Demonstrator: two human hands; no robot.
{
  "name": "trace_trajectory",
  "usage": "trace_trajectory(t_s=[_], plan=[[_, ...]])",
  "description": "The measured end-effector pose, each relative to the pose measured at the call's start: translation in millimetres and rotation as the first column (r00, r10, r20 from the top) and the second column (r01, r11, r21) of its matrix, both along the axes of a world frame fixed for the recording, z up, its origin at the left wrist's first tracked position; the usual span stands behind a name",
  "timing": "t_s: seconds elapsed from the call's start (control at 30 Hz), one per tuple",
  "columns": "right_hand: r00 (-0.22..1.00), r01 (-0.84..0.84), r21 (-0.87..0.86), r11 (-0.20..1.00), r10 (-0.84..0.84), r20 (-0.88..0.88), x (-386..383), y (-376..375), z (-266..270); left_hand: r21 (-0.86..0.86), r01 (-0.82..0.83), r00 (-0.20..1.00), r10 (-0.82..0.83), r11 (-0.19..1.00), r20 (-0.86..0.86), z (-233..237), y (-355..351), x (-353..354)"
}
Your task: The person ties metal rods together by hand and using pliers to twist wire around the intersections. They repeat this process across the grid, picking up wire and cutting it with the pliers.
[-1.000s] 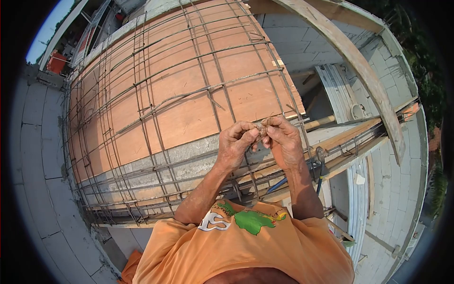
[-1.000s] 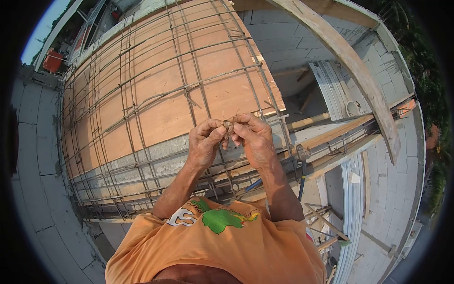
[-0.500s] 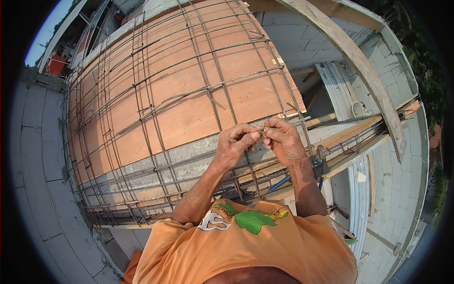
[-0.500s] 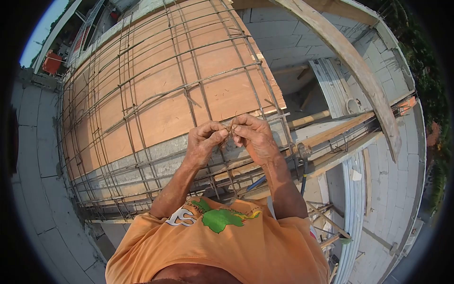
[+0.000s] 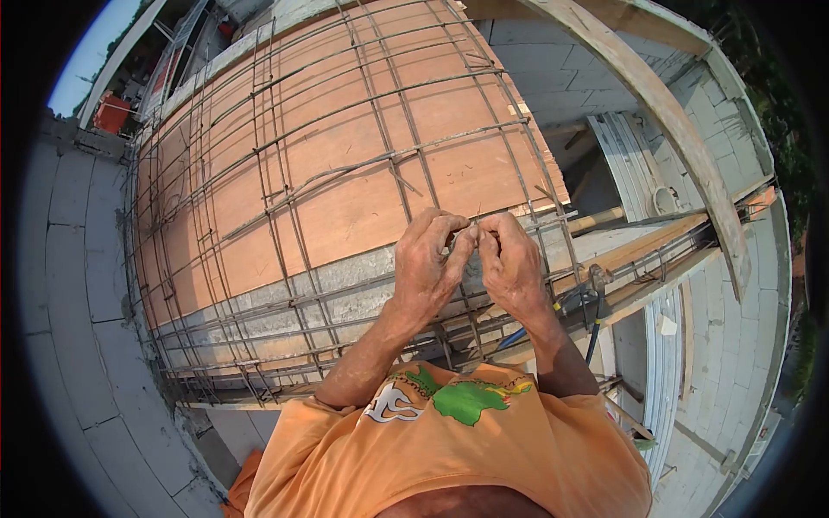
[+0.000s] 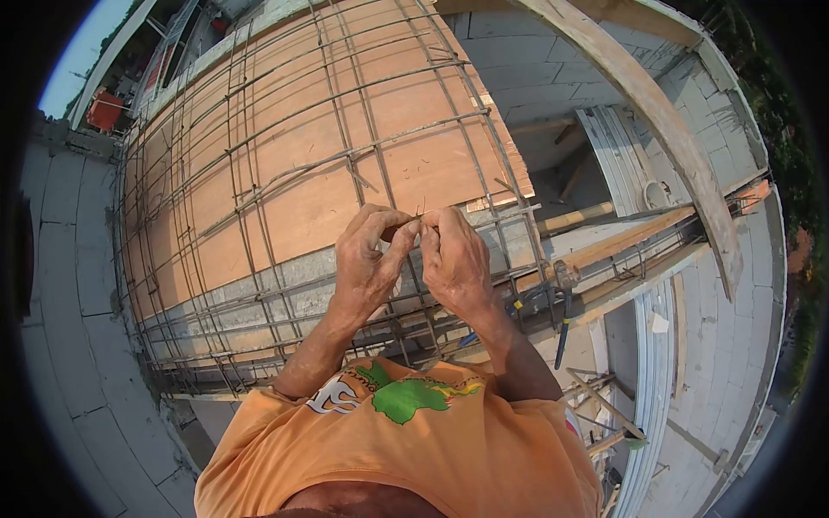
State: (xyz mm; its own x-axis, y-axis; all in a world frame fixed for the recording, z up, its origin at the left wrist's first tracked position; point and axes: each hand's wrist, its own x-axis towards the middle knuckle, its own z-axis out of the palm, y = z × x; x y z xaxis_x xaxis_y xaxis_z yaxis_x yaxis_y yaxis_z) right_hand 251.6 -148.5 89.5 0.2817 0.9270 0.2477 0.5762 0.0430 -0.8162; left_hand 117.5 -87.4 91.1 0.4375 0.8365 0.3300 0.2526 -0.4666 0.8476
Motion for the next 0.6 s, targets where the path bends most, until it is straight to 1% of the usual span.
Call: trace_trajectory(t_s=[0.03,0.07,0.13,0.17,0.2,0.23,0.3,0.33,0.37,0.4,0.43,0.5,0.53,0.6], plan=[[0.996,0.012,0.029,1.000,-0.015,0.084,-1.1,0.1,-4.4,0.000,0.001,1.000,-0.001,1.000,-0.002,-0.1,0.3,0.6],[0.997,0.014,0.026,1.000,-0.016,0.081,-2.4,-0.5,-6.8,-0.022,0.002,1.000,-0.002,1.000,0.011,-0.6,-0.4,0.8],[0.989,0.005,0.029,1.000,-0.009,0.146,-5.9,-0.5,-10.1,-0.044,0.003,1.000,-0.002,0.999,0.021,-4.3,-1.5,0.6],[0.990,0.005,0.028,1.000,-0.009,0.143,-7.7,-0.3,-11.3,0.041,-0.008,1.000,0.009,0.999,-0.023,-10.4,-2.0,0.8],[0.980,0.024,0.016,1.000,-0.027,0.197,-9.0,-0.1,-12.0,0.127,-0.014,0.998,0.022,0.992,-0.063,-14.7,-2.6,1.3],[0.967,0.045,0.007,0.999,-0.045,0.251,-9.7,0.2,-12.9,0.127,-0.014,0.998,0.022,0.992,-0.063,-16.6,-3.3,1.5],[0.971,0.044,0.008,0.999,-0.045,0.233,-10.4,1.2,-16.3,-0.019,-0.015,0.998,0.014,1.000,-0.055,-18.3,-4.1,1.4],[0.975,0.044,0.007,0.999,-0.045,0.217,-9.6,1.3,-17.2,-0.019,-0.012,0.998,0.010,1.000,-0.054,-17.8,-4.2,0.8],[0.975,0.048,0.004,0.999,-0.048,0.218,-7.8,1.0,-17.3,-0.141,0.020,0.998,-0.028,0.990,-0.051,-17.0,-4.5,-1.4],[0.986,0.029,-0.053,0.998,-0.020,0.164,-5.2,1.4,-17.5,-0.260,0.051,0.997,-0.065,0.964,-0.044,-16.7,-4.7,-4.3],[0.994,0.006,-0.108,0.994,0.005,0.107,-3.0,2.2,-17.6,-0.263,0.053,0.997,-0.067,0.963,-0.045,-18.7,-4.2,-7.0],[0.997,-0.014,-0.117,0.993,0.022,0.072,0.2,3.7,-17.0,-0.276,0.162,0.987,-0.155,0.947,0.049,-25.5,-1.3,-12.6],[0.998,-0.039,-0.122,0.992,0.043,0.035,1.0,4.6,-17.1,-0.278,0.162,0.987,-0.155,0.947,0.048,-26.7,1.2,-16.4],[0.998,-0.054,-0.127,0.990,0.057,0.020,2.5,5.6,-19.3,-0.516,0.263,0.963,-0.250,0.815,0.095,-27.8,5.8,-23.5]])
